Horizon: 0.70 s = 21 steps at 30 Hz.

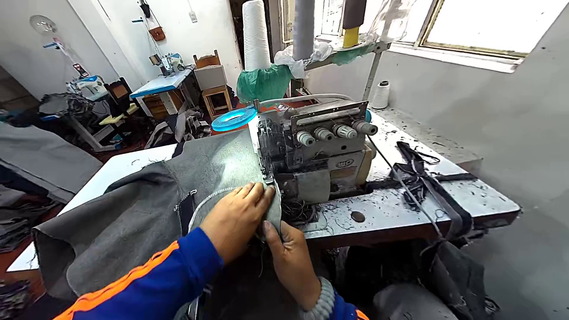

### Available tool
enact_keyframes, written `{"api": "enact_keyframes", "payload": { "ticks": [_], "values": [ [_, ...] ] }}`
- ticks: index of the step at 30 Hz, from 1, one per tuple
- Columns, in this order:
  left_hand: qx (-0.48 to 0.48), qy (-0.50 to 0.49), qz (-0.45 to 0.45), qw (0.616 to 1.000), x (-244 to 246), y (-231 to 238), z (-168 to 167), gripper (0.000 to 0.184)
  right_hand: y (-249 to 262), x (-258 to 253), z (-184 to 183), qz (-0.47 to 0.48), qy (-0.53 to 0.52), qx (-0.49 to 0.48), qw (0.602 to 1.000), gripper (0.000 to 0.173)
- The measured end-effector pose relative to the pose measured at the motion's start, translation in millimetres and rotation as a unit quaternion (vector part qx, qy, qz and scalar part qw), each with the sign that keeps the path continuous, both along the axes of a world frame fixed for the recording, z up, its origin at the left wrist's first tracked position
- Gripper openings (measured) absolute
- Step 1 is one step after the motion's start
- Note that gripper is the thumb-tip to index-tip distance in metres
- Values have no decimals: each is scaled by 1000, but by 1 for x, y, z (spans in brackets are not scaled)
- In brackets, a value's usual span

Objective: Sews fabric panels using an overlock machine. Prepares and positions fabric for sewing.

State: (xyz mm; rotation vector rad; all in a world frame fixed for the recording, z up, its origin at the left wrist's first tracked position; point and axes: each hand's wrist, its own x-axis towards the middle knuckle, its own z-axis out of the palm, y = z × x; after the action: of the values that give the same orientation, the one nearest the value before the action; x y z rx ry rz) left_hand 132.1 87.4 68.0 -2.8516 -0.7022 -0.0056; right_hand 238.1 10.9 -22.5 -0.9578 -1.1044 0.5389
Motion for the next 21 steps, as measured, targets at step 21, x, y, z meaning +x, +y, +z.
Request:
{"api": "enact_keyframes", "payload": {
  "ticks": [21],
  "values": [
    [-171, -286, 90, 939, -89, 149, -18, 34, -28, 3, -48, 8, -218, -10, 976, 34]
  ]
}}
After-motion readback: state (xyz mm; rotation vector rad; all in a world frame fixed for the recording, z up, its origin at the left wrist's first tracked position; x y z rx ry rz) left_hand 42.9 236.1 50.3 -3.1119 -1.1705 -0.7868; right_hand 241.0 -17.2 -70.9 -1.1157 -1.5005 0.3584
